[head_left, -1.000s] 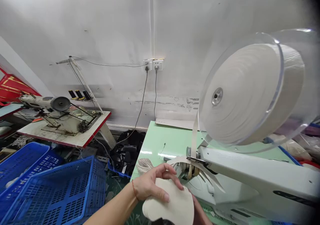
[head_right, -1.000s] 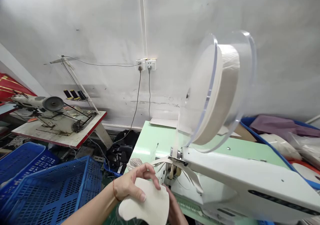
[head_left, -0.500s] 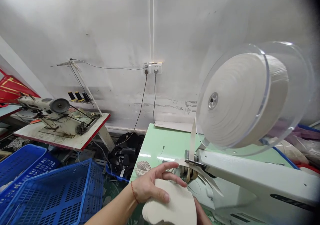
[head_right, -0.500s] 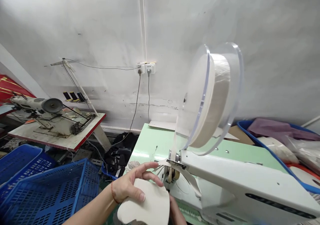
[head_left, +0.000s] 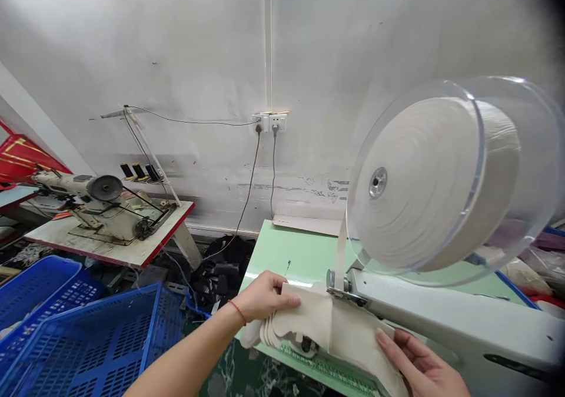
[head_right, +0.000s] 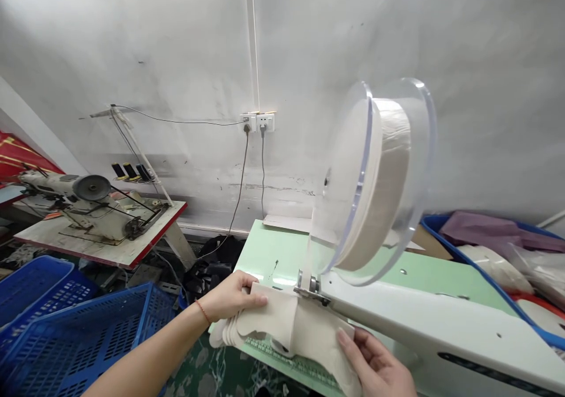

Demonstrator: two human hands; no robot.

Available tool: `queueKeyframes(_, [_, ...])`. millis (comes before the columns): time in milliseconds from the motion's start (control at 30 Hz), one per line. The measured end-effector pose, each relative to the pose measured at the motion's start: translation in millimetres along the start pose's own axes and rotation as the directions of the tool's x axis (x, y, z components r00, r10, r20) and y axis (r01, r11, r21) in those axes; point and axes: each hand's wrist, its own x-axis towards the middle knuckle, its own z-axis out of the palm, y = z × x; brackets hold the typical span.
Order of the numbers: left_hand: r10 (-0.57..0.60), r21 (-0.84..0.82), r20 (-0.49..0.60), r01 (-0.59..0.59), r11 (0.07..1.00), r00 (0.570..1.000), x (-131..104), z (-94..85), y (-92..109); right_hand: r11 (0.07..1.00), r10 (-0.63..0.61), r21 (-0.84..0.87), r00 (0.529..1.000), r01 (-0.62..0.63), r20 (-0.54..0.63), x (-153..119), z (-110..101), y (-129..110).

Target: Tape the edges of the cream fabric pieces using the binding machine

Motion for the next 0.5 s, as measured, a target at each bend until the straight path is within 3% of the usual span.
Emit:
queueKeyframes(133, [-0.087, -0.147, 0.049, 0.093, 0.985, 0.995, 17.7, 5.5, -11.8, 0.969, 0.124, 0.213, 0.992, -0.122, 0.005, 5.5, 13.8, -3.4])
queueKeyframes(300, [-0.119, -0.303, 0.143, 0.158, 0.940, 0.983, 27.0, 4.6, -19.6, 0.954, 0.121, 0.275, 0.993, -0.120, 0.013, 14.2, 13.2, -1.2])
queueKeyframes(500, [-0.187, -0.352, 0.126, 0.220, 0.910, 0.974, 48.1, 4.5, -31.5, 0.935, 0.076, 0.350, 0.996, -0.058, -0.039, 37.8, 16.9, 3.5])
